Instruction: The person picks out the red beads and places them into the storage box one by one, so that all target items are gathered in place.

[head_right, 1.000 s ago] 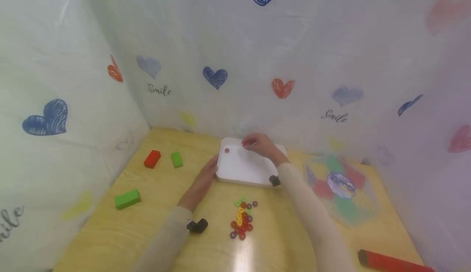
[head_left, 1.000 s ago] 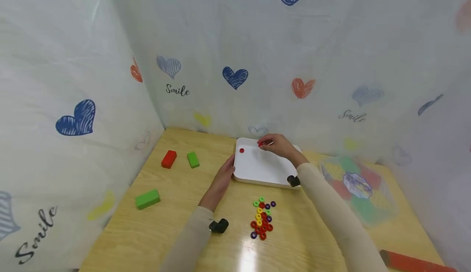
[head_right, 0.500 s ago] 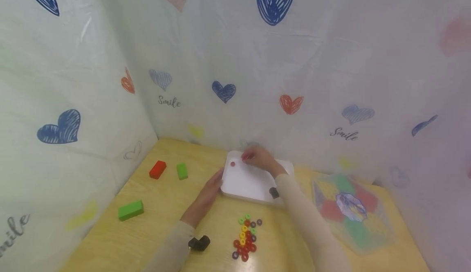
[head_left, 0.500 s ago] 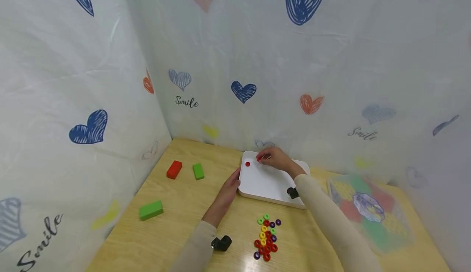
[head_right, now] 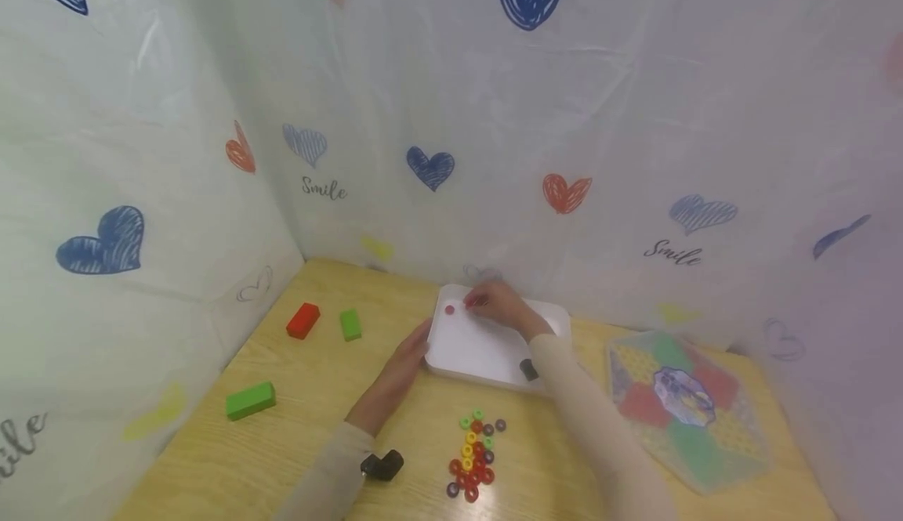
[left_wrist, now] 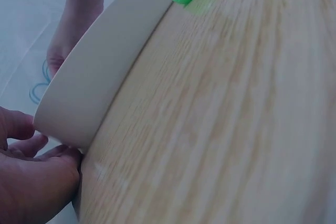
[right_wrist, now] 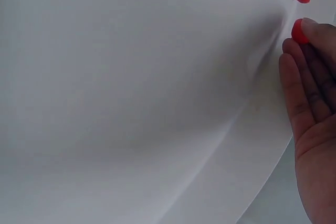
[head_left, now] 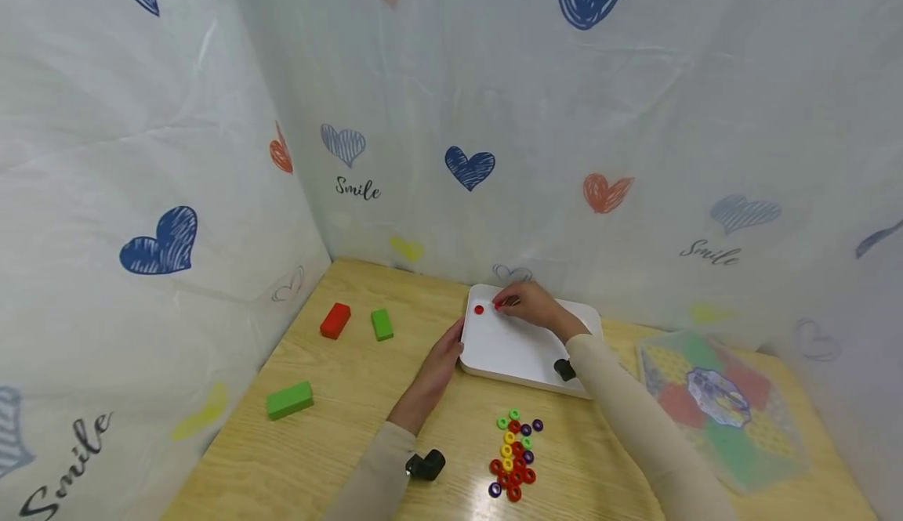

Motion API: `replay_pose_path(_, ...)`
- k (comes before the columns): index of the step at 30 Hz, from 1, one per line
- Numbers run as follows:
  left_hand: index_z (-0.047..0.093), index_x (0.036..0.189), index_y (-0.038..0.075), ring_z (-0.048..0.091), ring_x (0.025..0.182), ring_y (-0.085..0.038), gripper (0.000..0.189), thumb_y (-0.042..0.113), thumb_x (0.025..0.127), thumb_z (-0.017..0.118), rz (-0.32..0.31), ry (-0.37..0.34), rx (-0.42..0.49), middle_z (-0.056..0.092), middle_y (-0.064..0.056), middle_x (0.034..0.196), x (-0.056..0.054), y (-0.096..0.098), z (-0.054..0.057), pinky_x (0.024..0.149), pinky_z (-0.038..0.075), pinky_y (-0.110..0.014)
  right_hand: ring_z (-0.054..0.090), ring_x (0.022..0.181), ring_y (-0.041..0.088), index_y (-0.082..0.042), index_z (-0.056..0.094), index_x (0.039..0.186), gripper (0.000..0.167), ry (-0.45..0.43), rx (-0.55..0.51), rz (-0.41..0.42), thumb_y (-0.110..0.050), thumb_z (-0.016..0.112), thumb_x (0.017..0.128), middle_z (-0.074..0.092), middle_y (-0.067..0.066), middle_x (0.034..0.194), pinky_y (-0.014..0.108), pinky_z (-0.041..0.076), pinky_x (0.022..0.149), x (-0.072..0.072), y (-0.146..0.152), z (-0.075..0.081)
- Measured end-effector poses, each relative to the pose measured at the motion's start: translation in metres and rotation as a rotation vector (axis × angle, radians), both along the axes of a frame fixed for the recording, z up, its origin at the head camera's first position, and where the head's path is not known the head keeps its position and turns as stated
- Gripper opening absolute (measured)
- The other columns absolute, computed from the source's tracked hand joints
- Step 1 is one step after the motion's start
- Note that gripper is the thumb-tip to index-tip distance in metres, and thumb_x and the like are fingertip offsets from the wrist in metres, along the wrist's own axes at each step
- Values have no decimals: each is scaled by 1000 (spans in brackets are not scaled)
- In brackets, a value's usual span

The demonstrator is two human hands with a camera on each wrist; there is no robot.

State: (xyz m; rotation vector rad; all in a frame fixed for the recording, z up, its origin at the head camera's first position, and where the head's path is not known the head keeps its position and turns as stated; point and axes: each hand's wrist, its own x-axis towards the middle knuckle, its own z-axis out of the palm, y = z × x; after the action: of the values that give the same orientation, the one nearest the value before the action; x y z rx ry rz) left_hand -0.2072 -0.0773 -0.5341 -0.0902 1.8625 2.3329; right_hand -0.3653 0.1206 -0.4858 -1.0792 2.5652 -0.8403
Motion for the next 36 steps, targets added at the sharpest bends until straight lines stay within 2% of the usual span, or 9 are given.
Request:
replay_pose_path(3, 27, 153, 15, 16, 147, -21, 52, 8, 102, 33, -4, 6, -4, 22, -5, 159, 1, -2, 2, 120, 14, -41, 64, 91, 13, -9, 74, 105, 18, 25, 5, 18, -11, 72, 87, 71, -1, 97, 32, 55, 83, 0, -2, -4)
replay_pose_path(8, 26, 154, 15, 15, 147, -21, 52, 7, 103, 33, -44, 10, -3, 21, -5, 160, 3, 0, 4, 120, 15, -41, 64, 90, 11, -12, 74, 105, 18, 47, 1, 10, -13, 72, 87, 71, -3, 97, 32, 55, 82, 7, 3, -10)
replay_pose_path(16, 26, 154, 17, 15, 147, -20, 52, 8, 103, 33, -75, 2, -4, 21, -4, 160, 6, 7, 3, 120, 14, -41, 63, 91, 11, -10, 72, 110, 23, 17, 21, -36, -15, 72, 87, 71, -2, 99, 32, 54, 83, 22, 16, -6)
replay_pose_path(19, 26, 154, 16, 15, 147, -21, 52, 8, 103, 34, -85, 4, -5, 21, -4, 160, 7, 7, 3, 120, 14, -41, 62, 91, 11, -10, 71, 113, 25, 8, 38, -59, -15, 71, 88, 70, -1, 101, 31, 55, 82, 29, 21, 1)
replay_pose_path(23, 27, 153, 16, 15, 147, -21, 51, 8, 103, 34, -86, 23, -15, 21, -4, 160, 2, 4, 4, 120, 15, -41, 62, 93, 14, -10, 70, 117, 28, 1, 18, -85, -15, 69, 89, 69, 1, 106, 33, 56, 83, 39, 25, 20)
replay_pose_path(30, 28, 153, 15, 17, 147, -18, 50, 9, 103, 34, -43, 32, -37, 24, -2, 159, -8, -6, 13, 120, 16, -38, 61, 96, 14, -11, 68, 120, 30, 17, -38, -45, -18, 67, 91, 67, 9, 116, 36, 55, 86, 61, 30, 51)
replay_pose_path(36, 26, 153, 15, 15, 147, -14, 50, 9, 104, 32, -38, 25, -43, 24, 0, 159, -12, -13, 19, 120, 15, -35, 62, 93, 10, -9, 68, 118, 29, 29, -80, -1, -18, 68, 91, 69, 8, 112, 29, 56, 83, 91, 36, 55)
